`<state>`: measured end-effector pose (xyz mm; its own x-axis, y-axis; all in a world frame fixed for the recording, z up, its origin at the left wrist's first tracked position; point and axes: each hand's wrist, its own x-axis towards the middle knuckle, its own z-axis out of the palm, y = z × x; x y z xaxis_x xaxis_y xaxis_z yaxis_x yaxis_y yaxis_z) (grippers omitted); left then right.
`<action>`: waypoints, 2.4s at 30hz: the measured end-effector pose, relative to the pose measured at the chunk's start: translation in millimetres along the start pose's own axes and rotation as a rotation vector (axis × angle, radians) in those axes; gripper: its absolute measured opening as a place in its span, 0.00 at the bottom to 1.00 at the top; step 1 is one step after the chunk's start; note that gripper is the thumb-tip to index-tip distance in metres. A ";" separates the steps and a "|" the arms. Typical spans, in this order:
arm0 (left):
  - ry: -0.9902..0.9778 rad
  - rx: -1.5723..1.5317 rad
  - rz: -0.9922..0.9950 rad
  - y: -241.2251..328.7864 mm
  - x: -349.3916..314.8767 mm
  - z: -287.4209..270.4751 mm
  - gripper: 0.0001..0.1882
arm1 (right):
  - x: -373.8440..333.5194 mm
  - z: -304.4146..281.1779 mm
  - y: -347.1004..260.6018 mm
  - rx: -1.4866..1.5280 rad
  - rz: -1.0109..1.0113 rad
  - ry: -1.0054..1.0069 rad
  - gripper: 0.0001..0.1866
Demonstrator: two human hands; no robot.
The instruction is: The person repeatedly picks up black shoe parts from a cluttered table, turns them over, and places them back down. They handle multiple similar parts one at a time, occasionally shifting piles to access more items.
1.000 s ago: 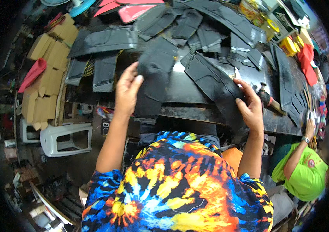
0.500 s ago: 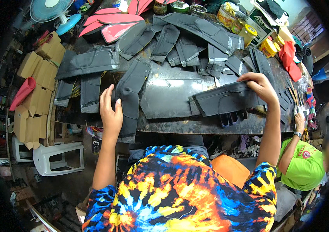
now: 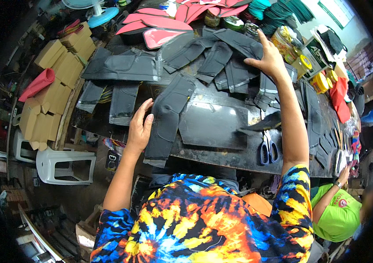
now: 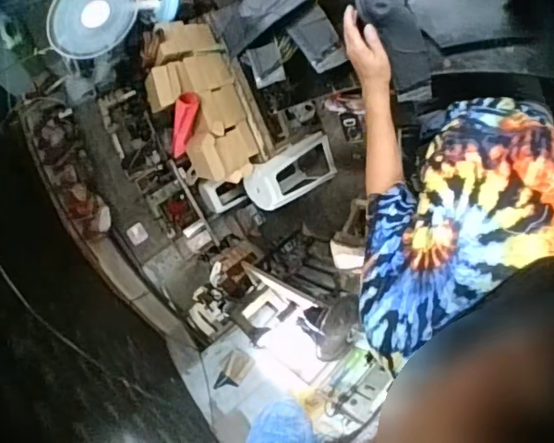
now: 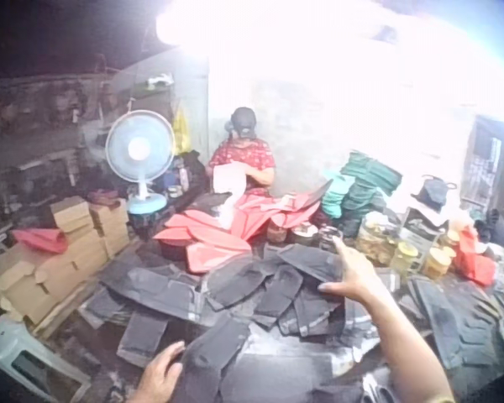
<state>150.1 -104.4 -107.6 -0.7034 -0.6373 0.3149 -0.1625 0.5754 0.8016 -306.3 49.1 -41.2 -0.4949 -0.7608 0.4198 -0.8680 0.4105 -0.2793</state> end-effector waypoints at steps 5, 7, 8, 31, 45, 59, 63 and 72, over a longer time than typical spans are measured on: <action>0.008 -0.058 -0.023 10.1 -7.0 3.1 0.26 | 7.5 10.5 1.3 -0.214 0.062 -0.054 0.57; 0.009 -0.018 -0.013 15.9 -8.5 4.8 0.27 | 2.0 3.1 5.0 -0.136 0.011 -0.002 0.56; 0.010 -0.008 -0.005 18.2 -8.5 5.5 0.27 | 0.4 -2.1 7.5 -0.104 -0.007 0.034 0.56; 0.004 -0.046 0.010 41.0 -11.0 26.9 0.30 | 21.8 26.5 26.6 1.559 0.659 0.287 0.16; 0.012 -0.061 -0.011 41.2 -10.8 28.7 0.30 | -7.2 -19.2 102.7 1.491 0.351 0.417 0.21; 0.025 -0.092 -0.022 44.3 -13.5 31.0 0.29 | 0.2 -9.5 23.3 1.454 0.446 0.257 0.28; 0.020 -0.084 -0.029 43.6 -12.0 30.3 0.29 | -6.5 4.9 1.0 1.565 0.408 0.191 0.29; 0.012 -0.058 -0.028 40.8 -10.6 29.9 0.30 | -9.3 16.3 -13.4 1.616 0.382 0.052 0.32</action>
<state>130.3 -58.9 -93.4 -0.6909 -0.6587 0.2979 -0.1413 0.5271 0.8380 -289.4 42.5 -55.5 -0.6849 -0.7155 0.1379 0.2138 -0.3783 -0.9007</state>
